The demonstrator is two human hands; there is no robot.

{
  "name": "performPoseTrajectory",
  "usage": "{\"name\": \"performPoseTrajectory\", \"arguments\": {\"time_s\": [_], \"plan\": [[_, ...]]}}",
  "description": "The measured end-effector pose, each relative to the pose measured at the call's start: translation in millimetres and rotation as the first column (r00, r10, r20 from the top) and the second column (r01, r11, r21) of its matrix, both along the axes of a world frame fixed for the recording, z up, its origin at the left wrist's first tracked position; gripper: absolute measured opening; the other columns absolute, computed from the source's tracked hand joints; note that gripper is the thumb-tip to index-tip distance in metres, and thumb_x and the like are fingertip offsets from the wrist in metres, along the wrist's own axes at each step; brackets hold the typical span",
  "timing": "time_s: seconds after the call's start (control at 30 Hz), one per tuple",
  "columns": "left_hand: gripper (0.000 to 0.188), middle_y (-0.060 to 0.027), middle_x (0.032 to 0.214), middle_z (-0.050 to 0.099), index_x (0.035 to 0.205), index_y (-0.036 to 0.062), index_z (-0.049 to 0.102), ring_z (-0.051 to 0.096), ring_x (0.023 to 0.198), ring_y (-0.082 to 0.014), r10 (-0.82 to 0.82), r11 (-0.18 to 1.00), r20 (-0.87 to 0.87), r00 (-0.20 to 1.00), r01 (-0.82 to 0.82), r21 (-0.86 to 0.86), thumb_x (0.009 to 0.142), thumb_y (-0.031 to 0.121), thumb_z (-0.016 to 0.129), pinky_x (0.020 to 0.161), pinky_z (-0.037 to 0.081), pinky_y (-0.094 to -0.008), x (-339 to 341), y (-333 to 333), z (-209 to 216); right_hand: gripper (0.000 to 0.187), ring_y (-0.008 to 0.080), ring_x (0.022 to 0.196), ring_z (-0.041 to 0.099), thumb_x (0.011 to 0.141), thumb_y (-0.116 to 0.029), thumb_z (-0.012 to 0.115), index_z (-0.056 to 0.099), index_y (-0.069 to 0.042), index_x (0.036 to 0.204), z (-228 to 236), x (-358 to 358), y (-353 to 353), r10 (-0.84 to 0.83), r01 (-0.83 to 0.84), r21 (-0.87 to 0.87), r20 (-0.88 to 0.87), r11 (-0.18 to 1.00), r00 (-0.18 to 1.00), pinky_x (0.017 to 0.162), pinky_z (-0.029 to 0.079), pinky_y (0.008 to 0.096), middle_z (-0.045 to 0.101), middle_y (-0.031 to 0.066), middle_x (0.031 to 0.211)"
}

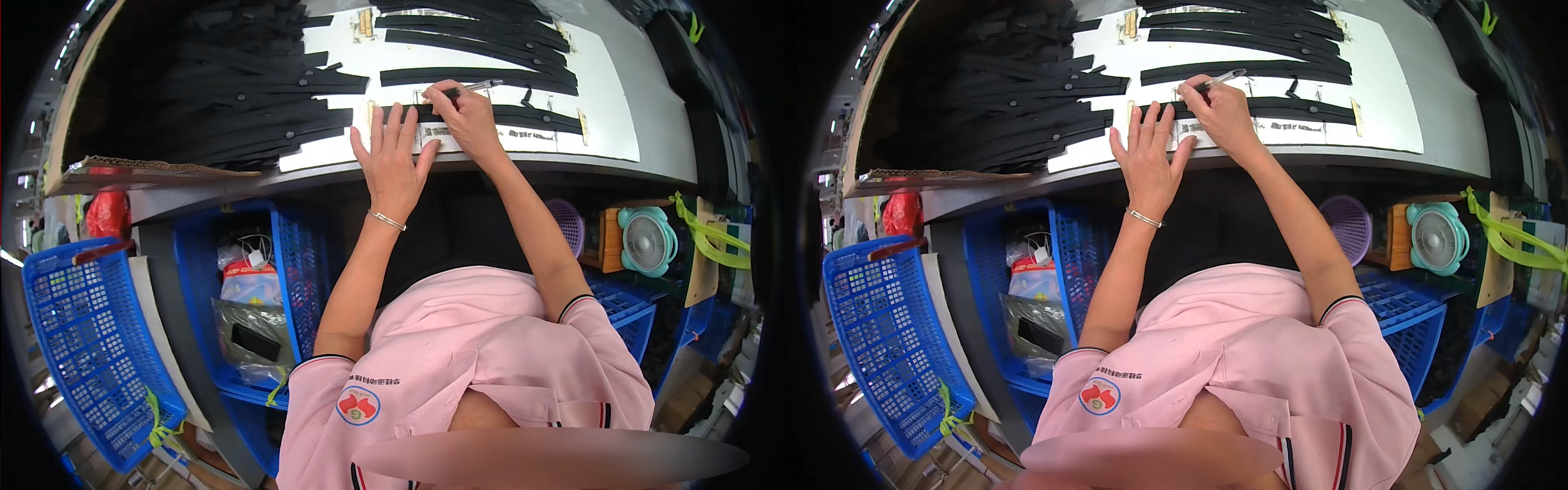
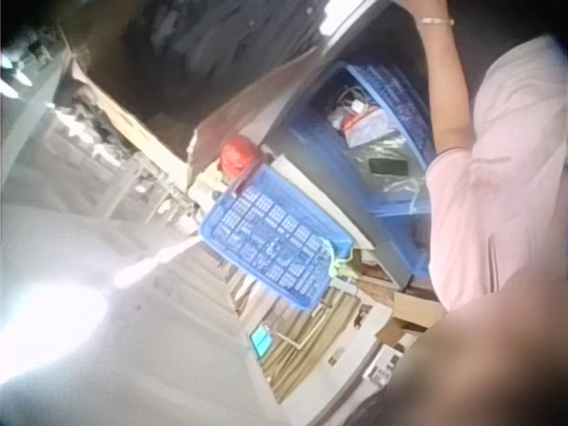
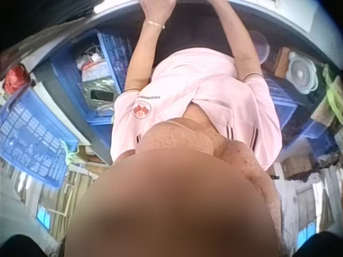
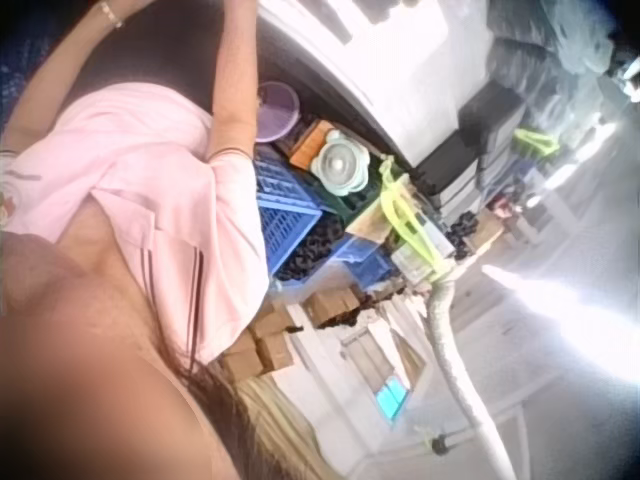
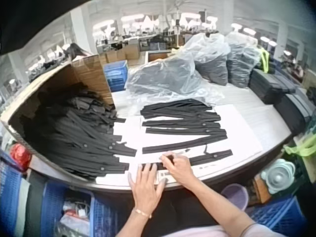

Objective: Inspecting and marking zipper segments using a pen on a workbench.

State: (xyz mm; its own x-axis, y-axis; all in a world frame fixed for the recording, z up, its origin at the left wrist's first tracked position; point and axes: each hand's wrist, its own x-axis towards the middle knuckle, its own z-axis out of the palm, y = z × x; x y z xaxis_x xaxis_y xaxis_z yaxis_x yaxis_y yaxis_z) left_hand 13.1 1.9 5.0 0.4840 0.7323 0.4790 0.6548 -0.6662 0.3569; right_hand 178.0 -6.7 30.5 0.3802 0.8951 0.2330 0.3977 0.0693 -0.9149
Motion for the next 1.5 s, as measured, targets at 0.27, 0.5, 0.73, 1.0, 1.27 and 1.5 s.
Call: {"name": "performPoseTrajectory", "arguments": {"time_s": [0.27, 0.5, 0.73, 1.0, 1.27, 1.5], "plan": [[0.059, -0.0084, 0.149, 0.055, 0.140, 0.0084, 0.060, 0.041, 0.145, -0.0318, 0.017, 1.000, 0.029, 0.999, -0.016, -0.021, 0.092, 0.040, 0.072, 0.118, 0.017, -0.0599, 1.7, -0.6, -2.4, 0.024, 0.0236, 0.065, 0.068, 0.097, -0.020, 0.064, 0.073, 0.002, 0.094, -8.6, 1.0, 3.1, 0.024, -0.028, 0.022, 0.176, 0.999, 0.984, 0.060, 0.051, 0.0320, 0.076, 0.0093, 0.097], [0.060, -0.0070, 0.147, 0.057, 0.141, 0.0080, 0.059, 0.042, 0.144, -0.0307, 0.022, 1.000, 0.022, 1.000, -0.022, -0.020, 0.092, 0.040, 0.072, 0.118, 0.016, -0.0586, 2.3, -2.4, -3.3, 0.023, 0.0266, 0.066, 0.069, 0.097, -0.021, 0.065, 0.074, 0.000, 0.094, -17.9, 1.8, 5.7, 0.012, -0.021, 0.038, 0.240, 0.999, 0.971, 0.060, 0.051, 0.0339, 0.076, 0.0067, 0.098], [0.061, -0.0094, 0.145, 0.057, 0.138, 0.0053, 0.061, 0.043, 0.143, -0.0334, 0.019, 1.000, 0.023, 1.000, -0.019, -0.001, 0.090, 0.041, 0.073, 0.116, 0.019, -0.0630, 2.4, -0.5, -3.3, 0.020, 0.0172, 0.063, 0.068, 0.096, -0.020, 0.066, 0.075, -0.003, 0.093, -10.0, 0.8, 0.1, 0.051, -0.051, -0.021, 0.011, 0.998, 0.999, 0.058, 0.050, 0.0274, 0.075, 0.0070, 0.082], [0.061, -0.0085, 0.145, 0.057, 0.138, 0.0050, 0.061, 0.043, 0.143, -0.0324, 0.021, 1.000, 0.001, 1.000, -0.021, 0.009, 0.090, 0.041, 0.073, 0.117, 0.019, -0.0628, 3.9, -1.6, -2.5, 0.022, 0.0094, 0.065, 0.062, 0.098, -0.015, 0.063, 0.074, 0.004, 0.092, -8.1, 3.3, -3.8, 0.127, -0.110, -0.123, 0.145, 0.986, 0.981, 0.060, 0.048, 0.0248, 0.074, 0.0030, 0.085], [0.063, -0.0082, 0.147, 0.055, 0.140, 0.0054, 0.058, 0.041, 0.145, -0.0318, 0.016, 1.000, -0.026, 1.000, -0.017, -0.015, 0.091, 0.041, 0.073, 0.117, 0.017, -0.0618, 2.9, -2.2, -2.4, 0.021, 0.0072, 0.067, 0.062, 0.099, -0.015, 0.061, 0.074, 0.000, 0.092, -1.3, 9.7, -14.2, 0.152, -0.156, -0.029, -0.101, 0.987, 0.983, 0.063, 0.049, 0.0231, 0.074, 0.0042, 0.082], [0.062, -0.0088, 0.148, 0.054, 0.142, 0.0063, 0.057, 0.040, 0.146, -0.0328, 0.019, 1.000, -0.056, 0.998, -0.019, 0.003, 0.093, 0.040, 0.072, 0.118, 0.016, -0.0608, 2.3, -2.0, -1.6, 0.020, 0.0072, 0.063, 0.063, 0.097, -0.017, 0.065, 0.074, -0.001, 0.091, 3.7, 70.5, -46.0, -0.261, 0.254, 0.105, 0.059, 0.962, 0.964, 0.058, 0.048, 0.0240, 0.072, 0.0044, 0.072]]}}
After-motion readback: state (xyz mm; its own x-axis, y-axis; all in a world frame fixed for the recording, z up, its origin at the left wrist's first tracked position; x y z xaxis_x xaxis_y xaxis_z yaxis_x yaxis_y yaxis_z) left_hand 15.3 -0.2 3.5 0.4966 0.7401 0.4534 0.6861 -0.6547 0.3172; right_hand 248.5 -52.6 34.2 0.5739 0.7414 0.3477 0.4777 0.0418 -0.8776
